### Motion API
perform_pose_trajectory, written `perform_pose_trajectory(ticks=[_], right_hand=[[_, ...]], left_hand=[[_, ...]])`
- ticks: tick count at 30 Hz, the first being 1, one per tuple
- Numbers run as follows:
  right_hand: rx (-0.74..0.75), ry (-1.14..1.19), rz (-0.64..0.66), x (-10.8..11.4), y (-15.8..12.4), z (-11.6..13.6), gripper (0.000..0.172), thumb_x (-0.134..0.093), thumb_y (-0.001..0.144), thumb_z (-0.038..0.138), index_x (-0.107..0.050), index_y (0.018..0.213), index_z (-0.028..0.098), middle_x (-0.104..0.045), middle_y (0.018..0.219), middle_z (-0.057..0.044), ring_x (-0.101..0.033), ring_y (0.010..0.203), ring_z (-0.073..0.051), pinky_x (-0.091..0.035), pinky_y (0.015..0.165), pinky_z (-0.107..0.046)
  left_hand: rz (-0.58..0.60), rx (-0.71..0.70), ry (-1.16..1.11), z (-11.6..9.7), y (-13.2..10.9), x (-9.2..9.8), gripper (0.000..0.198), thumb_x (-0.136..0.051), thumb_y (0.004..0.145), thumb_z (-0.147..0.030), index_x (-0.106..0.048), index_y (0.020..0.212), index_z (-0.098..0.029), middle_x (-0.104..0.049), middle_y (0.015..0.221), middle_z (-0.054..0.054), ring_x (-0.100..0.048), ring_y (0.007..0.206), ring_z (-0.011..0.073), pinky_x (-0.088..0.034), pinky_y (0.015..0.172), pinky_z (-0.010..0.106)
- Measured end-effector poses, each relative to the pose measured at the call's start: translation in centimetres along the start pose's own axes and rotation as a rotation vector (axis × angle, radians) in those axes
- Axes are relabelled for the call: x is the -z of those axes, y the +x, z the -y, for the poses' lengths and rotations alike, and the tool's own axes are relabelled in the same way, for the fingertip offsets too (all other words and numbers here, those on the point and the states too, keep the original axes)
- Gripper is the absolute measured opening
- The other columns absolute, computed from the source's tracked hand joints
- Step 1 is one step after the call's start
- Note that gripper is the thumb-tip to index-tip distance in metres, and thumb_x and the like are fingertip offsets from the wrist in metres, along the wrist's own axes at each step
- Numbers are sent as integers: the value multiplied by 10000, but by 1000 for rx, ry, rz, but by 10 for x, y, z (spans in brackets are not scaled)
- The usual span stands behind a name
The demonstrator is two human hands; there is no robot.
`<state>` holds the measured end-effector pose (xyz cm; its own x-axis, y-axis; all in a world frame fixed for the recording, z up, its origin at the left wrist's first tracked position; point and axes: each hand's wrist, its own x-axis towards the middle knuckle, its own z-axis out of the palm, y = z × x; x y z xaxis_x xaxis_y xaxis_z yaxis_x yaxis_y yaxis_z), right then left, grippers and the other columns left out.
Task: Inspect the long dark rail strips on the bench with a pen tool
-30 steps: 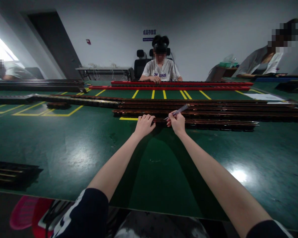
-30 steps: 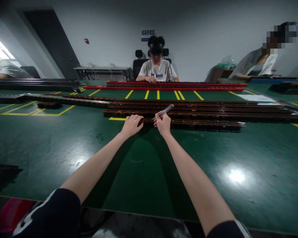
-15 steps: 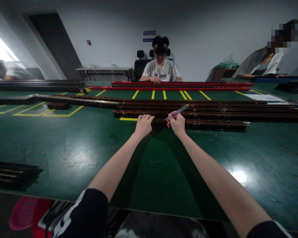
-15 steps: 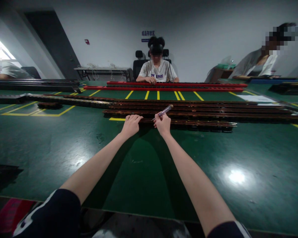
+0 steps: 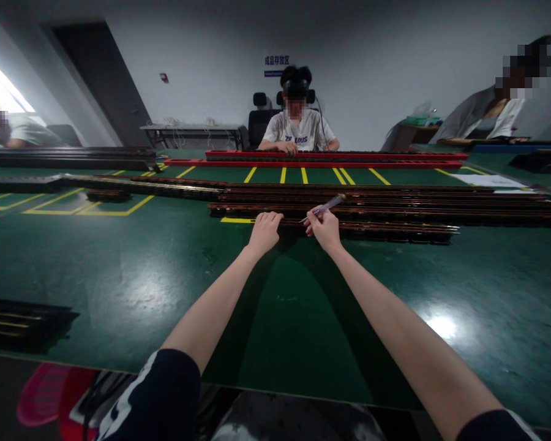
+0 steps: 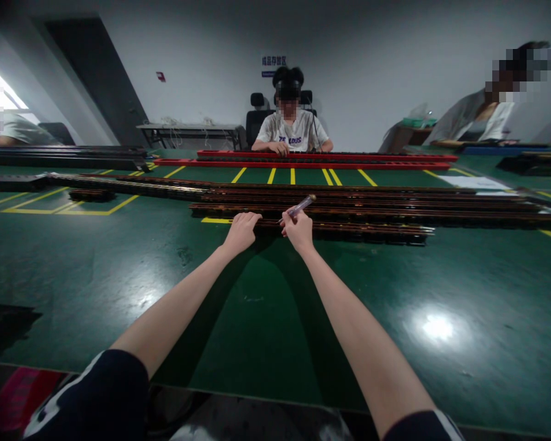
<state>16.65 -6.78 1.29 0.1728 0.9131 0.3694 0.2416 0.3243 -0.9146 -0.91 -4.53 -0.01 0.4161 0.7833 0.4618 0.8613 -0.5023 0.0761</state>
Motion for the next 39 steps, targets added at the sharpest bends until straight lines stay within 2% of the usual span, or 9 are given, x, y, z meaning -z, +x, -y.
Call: perform_pose_trajectory(ticks=[4,10,15,21,26,31,39], right_hand=[[5,-10,24,-2,0,3,238,-605,837,391,-533,835,163,-617,635,8,-569,443,-86,-493,403,-186],[26,-69,69,-5,-3,9,105,-552,876,267,-528,849,167,-591,639,18,-565,442,-75,-478,399,-160],[35,-82,74,-6,-3,9,106,-547,880,272,-521,851,174,-594,646,18,-567,448,-75,-473,408,-158],[0,-27,10,-5,-5,11,113,-545,885,270,-515,838,171,-598,635,17,-566,443,-85,-478,410,-184],[19,-10,-35,-1,-3,9,182,-563,874,341,-517,827,172,-603,615,13,-570,436,-101,-500,423,-215],[14,-41,-111,1,-4,7,209,-554,875,367,-508,813,173,-576,584,23,-552,410,-92,-472,387,-195],[-6,-26,-109,-1,-2,2,204,-563,852,363,-520,806,169,-602,572,17,-549,383,-98,-459,361,-194]], left_hand=[[5,26,3,0,1,0,493,-365,763,29,-579,1171,-146,-640,1178,109,-538,1148,245,-354,1024,407],[9,61,19,1,0,1,448,-394,769,-17,-591,1143,-166,-648,1143,103,-543,1111,246,-340,1003,394],[-5,12,23,0,-2,4,420,-379,837,-112,-578,1204,-165,-639,1183,103,-541,1123,253,-331,997,410],[-18,-17,-9,0,-2,3,389,-419,876,-268,-572,1223,-182,-640,1204,85,-540,1137,246,-321,1007,418],[0,-14,14,-2,-2,4,406,-447,887,-368,-566,1229,-185,-642,1201,93,-552,1117,261,-333,994,425],[-11,-23,29,-3,-2,4,392,-467,887,-383,-574,1206,-182,-650,1171,93,-565,1077,266,-346,970,428],[-44,-27,55,0,-2,-1,358,-491,882,-375,-588,1167,-182,-661,1123,94,-574,1048,272,-356,935,426]])
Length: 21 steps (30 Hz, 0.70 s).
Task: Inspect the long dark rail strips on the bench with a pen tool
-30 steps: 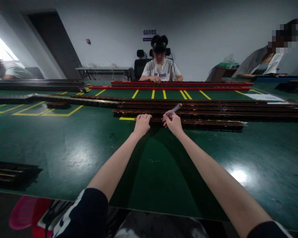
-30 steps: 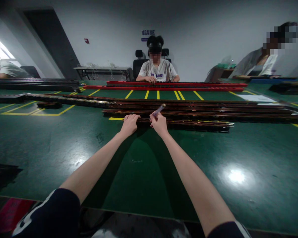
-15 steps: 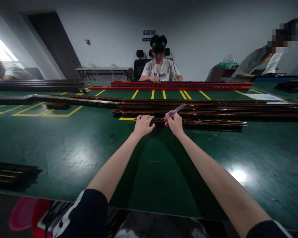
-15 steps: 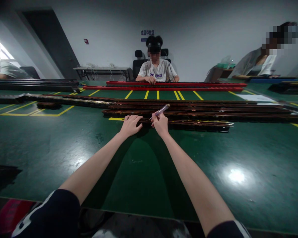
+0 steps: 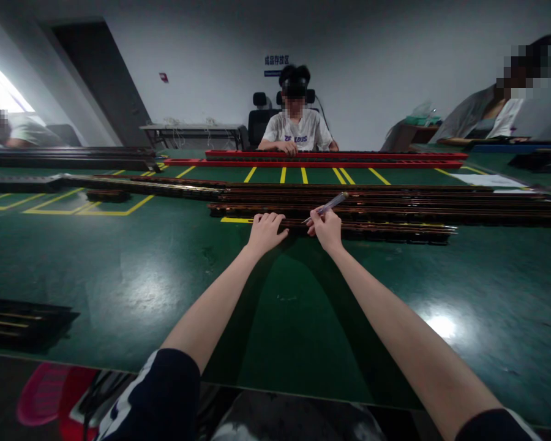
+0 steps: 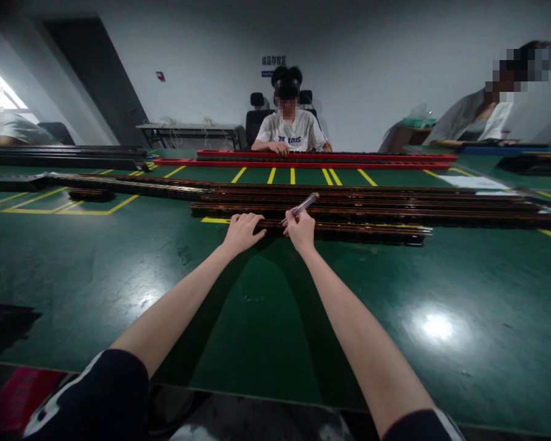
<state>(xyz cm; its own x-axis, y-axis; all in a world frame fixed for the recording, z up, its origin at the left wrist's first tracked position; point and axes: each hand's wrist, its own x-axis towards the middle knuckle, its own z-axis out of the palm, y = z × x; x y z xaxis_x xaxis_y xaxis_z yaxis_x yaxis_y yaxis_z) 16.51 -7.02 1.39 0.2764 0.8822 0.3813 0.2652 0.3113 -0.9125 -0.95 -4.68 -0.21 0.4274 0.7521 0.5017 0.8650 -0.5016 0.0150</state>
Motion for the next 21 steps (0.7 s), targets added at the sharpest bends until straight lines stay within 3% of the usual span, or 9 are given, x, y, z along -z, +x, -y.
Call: perform_pose_trajectory(ticks=[21], right_hand=[[-5,6,40,0,2,-3,229,-572,841,397,-527,829,173,-647,624,-8,-579,415,-112,-487,395,-213]], left_hand=[[0,7,-24,-3,-1,2,356,-388,904,-221,-584,1200,-193,-648,1175,94,-555,1098,258,-323,1016,460]])
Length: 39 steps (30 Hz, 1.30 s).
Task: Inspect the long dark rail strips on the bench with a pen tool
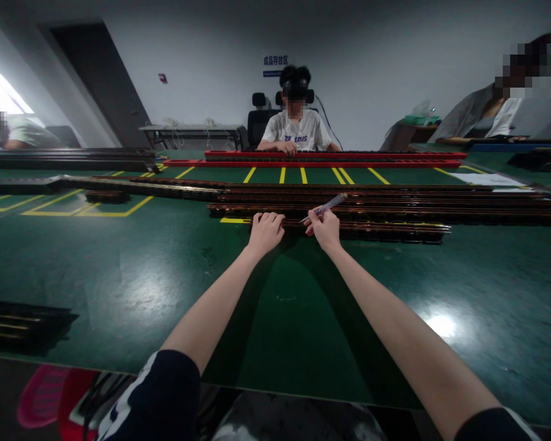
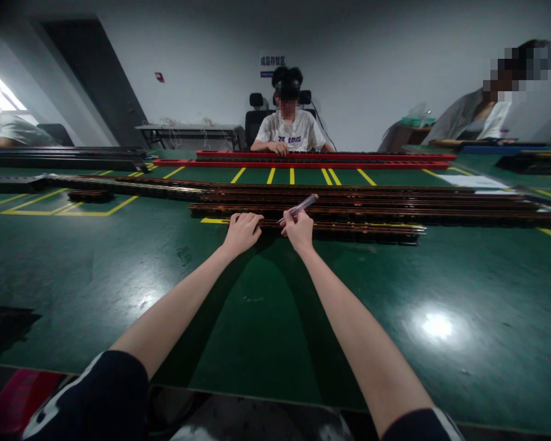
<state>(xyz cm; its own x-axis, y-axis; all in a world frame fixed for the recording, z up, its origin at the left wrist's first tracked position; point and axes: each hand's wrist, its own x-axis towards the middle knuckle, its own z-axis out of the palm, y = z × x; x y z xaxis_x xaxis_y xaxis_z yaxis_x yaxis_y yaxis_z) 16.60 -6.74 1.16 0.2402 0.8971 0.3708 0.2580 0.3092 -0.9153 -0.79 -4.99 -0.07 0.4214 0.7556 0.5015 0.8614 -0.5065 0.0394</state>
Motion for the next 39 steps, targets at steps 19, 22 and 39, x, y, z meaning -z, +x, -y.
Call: perform_pose_trajectory(ticks=[19,22,39], right_hand=[[52,-31,-32,1,-2,1,277,-554,856,436,-533,838,161,-615,613,4,-568,422,-100,-484,411,-208],[58,-32,-42,2,-2,3,284,-550,859,446,-533,841,163,-607,612,9,-566,426,-98,-485,419,-208],[33,-21,5,-1,0,-1,294,-569,837,455,-539,848,163,-624,614,-2,-565,414,-105,-483,398,-212]], left_hand=[[43,11,11,-2,-1,6,494,-326,842,-41,-565,1254,-172,-619,1251,106,-528,1179,247,-321,1033,453],[41,3,-5,-1,-1,3,505,-320,841,-35,-565,1258,-178,-620,1251,104,-524,1196,238,-310,1052,451],[26,19,28,-1,0,2,511,-345,808,-22,-586,1220,-204,-630,1227,98,-528,1164,251,-329,1017,450]])
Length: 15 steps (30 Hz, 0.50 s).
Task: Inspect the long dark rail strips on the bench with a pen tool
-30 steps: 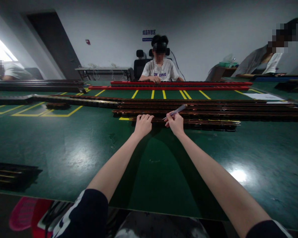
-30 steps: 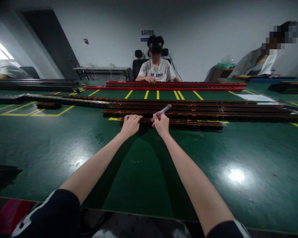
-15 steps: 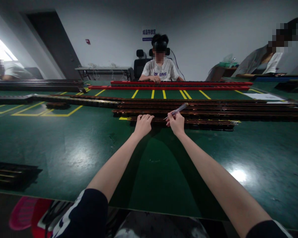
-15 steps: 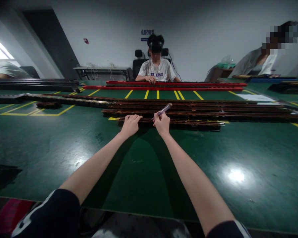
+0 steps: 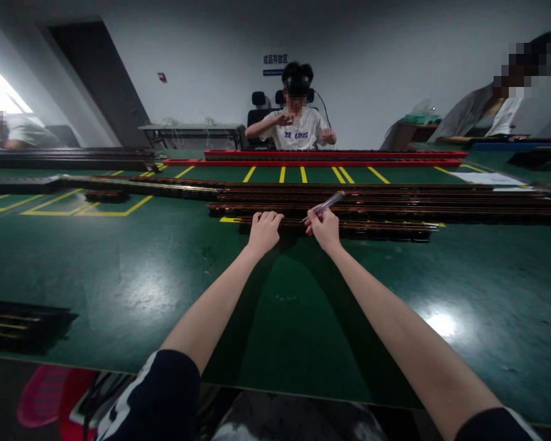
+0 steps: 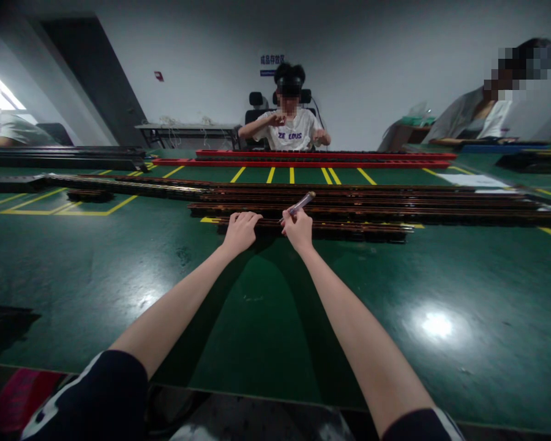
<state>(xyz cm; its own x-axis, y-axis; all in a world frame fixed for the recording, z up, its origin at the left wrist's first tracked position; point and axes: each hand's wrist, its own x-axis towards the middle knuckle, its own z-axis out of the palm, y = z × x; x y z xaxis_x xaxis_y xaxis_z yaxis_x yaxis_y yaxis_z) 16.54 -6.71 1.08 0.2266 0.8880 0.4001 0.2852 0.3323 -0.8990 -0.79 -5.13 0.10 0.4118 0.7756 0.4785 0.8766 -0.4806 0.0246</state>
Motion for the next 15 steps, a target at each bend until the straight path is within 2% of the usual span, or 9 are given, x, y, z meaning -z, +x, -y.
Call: perform_pose_trajectory(ticks=[8,15], right_hand=[[13,3,50,1,-1,2,287,-570,841,452,-539,851,166,-646,659,-15,-579,439,-101,-494,412,-207],[-8,46,21,1,0,0,200,-563,851,364,-529,830,168,-618,614,7,-570,417,-100,-475,392,-202]], left_hand=[[-21,29,-31,2,1,1,491,-336,820,-41,-583,1218,-190,-633,1215,92,-542,1147,240,-330,1018,424],[-21,-14,-88,2,1,1,411,-398,874,-220,-563,1248,-183,-630,1235,88,-542,1167,234,-328,1025,408]])
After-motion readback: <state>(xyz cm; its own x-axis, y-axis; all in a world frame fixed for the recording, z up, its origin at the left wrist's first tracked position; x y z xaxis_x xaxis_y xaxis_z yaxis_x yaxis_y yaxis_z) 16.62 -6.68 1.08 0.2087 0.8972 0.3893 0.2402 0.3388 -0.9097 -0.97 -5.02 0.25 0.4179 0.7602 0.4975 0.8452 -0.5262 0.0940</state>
